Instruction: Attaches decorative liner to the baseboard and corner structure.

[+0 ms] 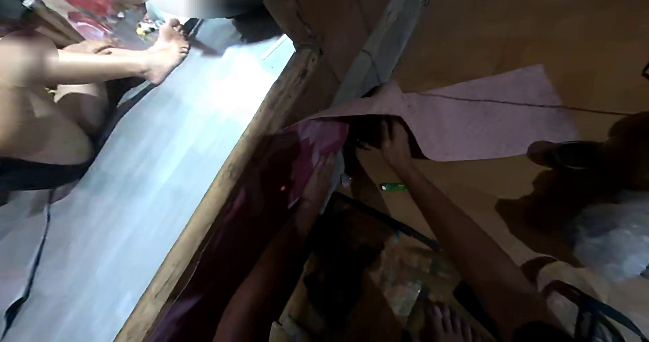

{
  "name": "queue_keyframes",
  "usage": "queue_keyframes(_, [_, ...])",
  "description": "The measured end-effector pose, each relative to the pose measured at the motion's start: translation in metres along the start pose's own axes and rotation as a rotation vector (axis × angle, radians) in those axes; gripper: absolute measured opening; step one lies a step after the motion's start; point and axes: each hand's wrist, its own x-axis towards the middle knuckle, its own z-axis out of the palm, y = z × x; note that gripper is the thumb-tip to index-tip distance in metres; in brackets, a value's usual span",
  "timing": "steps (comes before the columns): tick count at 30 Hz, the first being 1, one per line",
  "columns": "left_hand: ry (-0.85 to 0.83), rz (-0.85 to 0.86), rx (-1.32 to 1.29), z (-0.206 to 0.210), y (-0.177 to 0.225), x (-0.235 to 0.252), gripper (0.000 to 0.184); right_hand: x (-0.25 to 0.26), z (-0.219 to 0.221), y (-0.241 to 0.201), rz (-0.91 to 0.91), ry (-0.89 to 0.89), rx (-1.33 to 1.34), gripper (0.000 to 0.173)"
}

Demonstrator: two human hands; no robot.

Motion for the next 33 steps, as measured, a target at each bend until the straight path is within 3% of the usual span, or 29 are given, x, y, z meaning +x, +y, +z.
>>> queue_keyframes(3, [-0.022, 0.049, 0.138, 0.000, -0.001, 0.007, 0.058, -0.002, 0.009, 0.006, 0.027, 0.004, -0.022, 0.042])
queue_keyframes(8, [0.023, 0.070, 0.128, 0.000, -0.002, 0.014, 0.057, -0.003, 0.010, 0.012, -0.019, 0.055, 0.023, 0.041])
queue_keyframes(11, [-0.007, 0.081, 0.217, -0.004, -0.002, 0.019, 0.059, -0.003, 0.004, 0.012, 0.014, -0.014, 0.018, 0.043])
queue_keyframes(14, [-0.057, 0.076, 0.113, -0.010, -0.001, 0.022, 0.056, -0.006, 0.002, 0.009, 0.080, -0.076, -0.010, 0.043])
queue_keyframes(18, [-0.026, 0.037, -0.148, -0.015, -0.002, 0.031, 0.066, -0.011, 0.004, 0.002, 0.146, -0.127, -0.057, 0.043])
queue_keyframes(26, [-0.058, 0.099, 0.135, -0.011, -0.001, 0.045, 0.063, -0.003, 0.011, 0.002, 0.094, -0.098, -0.007, 0.042])
queue_keyframes(30, [0.023, 0.082, 0.007, -0.007, -0.002, 0.045, 0.066, 0.000, 0.012, 0.001, 0.124, -0.114, -0.002, 0.041])
queue_keyframes(33, [0.005, 0.085, 0.076, -0.012, 0.000, 0.045, 0.068, 0.006, 0.009, -0.002, 0.105, -0.108, 0.010, 0.041])
